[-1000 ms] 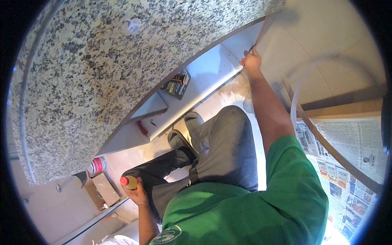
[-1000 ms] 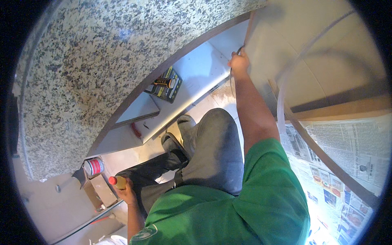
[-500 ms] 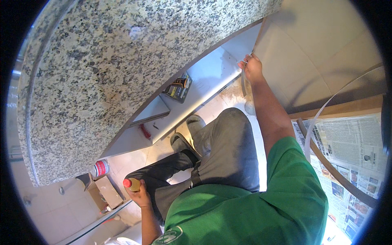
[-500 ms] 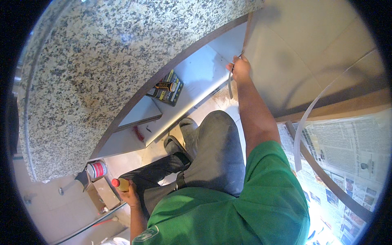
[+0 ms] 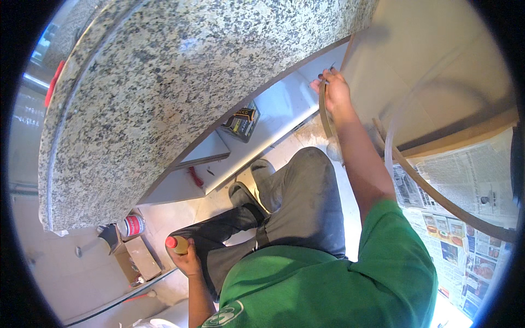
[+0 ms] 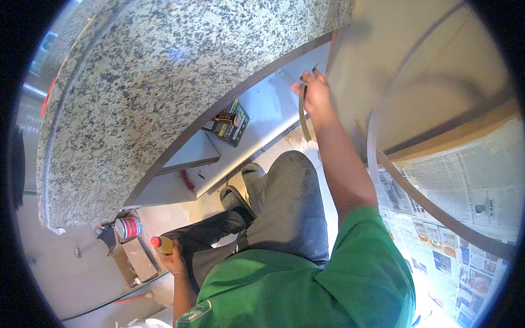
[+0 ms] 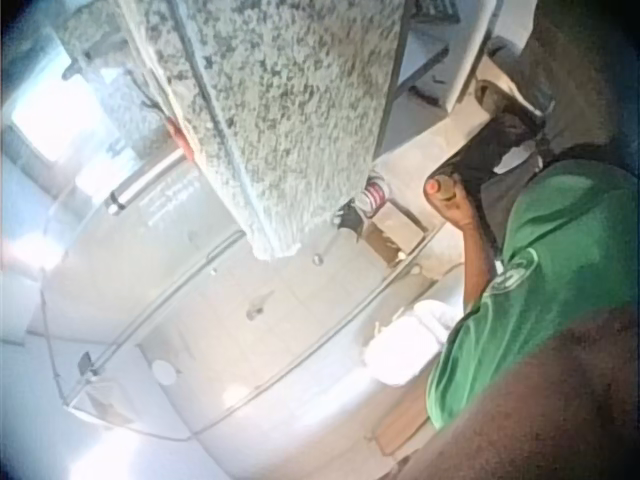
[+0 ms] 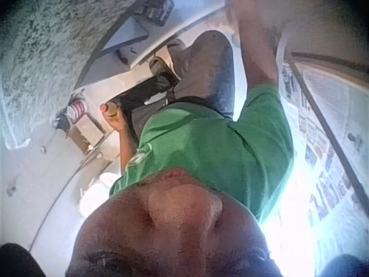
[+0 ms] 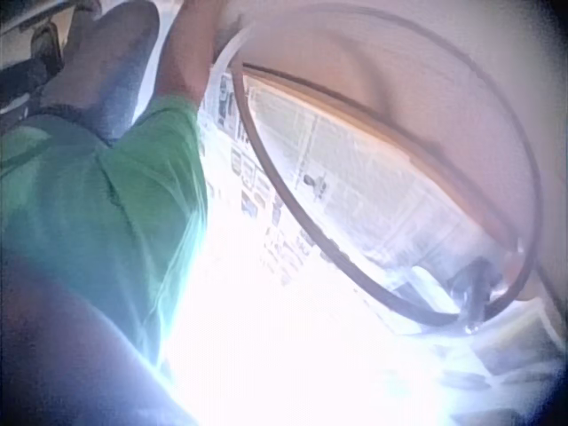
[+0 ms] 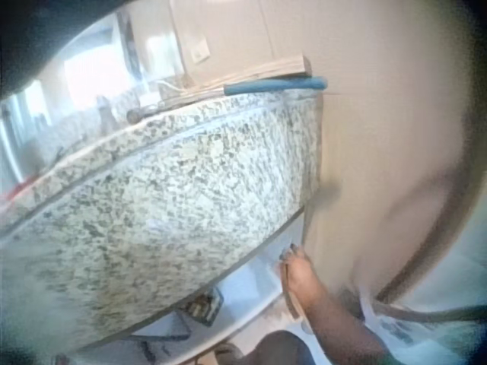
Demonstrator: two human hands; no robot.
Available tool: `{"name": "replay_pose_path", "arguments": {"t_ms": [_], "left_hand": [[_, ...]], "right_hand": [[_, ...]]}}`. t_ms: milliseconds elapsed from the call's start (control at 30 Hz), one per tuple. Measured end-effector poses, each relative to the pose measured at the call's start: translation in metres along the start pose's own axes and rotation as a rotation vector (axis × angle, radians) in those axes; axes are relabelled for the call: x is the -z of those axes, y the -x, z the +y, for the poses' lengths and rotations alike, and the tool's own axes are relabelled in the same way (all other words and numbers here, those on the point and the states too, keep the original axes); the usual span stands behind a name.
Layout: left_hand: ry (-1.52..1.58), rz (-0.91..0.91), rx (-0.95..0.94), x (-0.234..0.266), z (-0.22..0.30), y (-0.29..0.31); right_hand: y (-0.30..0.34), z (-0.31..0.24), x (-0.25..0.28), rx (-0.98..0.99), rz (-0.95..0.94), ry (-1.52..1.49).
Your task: The person retrieves a bottle of adhesive and a strip of material, then kneels under a bathroom vanity. They repeatedly apply adhesive from the bottle onto the strip and press it along the edge of the vanity cabinet.
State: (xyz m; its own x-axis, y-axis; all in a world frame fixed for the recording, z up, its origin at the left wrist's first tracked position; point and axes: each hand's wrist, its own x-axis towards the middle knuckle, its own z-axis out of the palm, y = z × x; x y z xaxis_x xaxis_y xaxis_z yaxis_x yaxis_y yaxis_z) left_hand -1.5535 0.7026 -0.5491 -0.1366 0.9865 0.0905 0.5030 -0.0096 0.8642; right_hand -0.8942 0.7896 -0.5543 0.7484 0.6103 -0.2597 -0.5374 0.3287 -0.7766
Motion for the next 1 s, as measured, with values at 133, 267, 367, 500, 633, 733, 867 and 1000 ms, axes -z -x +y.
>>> {"name": "replay_pose_path", "arguments": {"t_ms": [133, 267, 367, 500, 633, 733, 867, 1000], "left_hand": [[0.037, 0.027, -0.026, 0.001, -0.006, 0.003], [0.009, 0.049, -0.054, 0.005, -0.014, 0.002], [0.087, 0.036, 0.029, 0.006, -0.005, 0.002], [0.238, 0.008, 0.088, -0.001, 0.014, 0.001], [0.026, -0.144, -0.145, -0.013, 0.03, -0.013], [-0.097, -0.301, -0.34, -0.025, 0.084, -0.014], [-0.221, -0.48, -0.518, -0.029, 0.131, -0.029], [-0.357, -0.521, -0.786, -0.026, 0.153, -0.056]], "right_hand": [[0.074, 0.006, -0.001, -0.206, -0.158, -0.244], [0.159, 0.019, 0.01, -0.417, -0.247, -0.238], [0.212, 0.031, 0.014, -0.517, -0.319, -0.118], [0.258, 0.032, -0.001, -0.653, -0.357, 0.002], [0.285, 0.018, -0.022, -0.683, -0.438, 0.064], [0.305, 0.001, -0.037, -0.661, -0.514, 0.136], [0.333, -0.007, -0.046, -0.66, -0.526, 0.161], [0.352, -0.012, -0.043, -0.677, -0.607, 0.203]]}}
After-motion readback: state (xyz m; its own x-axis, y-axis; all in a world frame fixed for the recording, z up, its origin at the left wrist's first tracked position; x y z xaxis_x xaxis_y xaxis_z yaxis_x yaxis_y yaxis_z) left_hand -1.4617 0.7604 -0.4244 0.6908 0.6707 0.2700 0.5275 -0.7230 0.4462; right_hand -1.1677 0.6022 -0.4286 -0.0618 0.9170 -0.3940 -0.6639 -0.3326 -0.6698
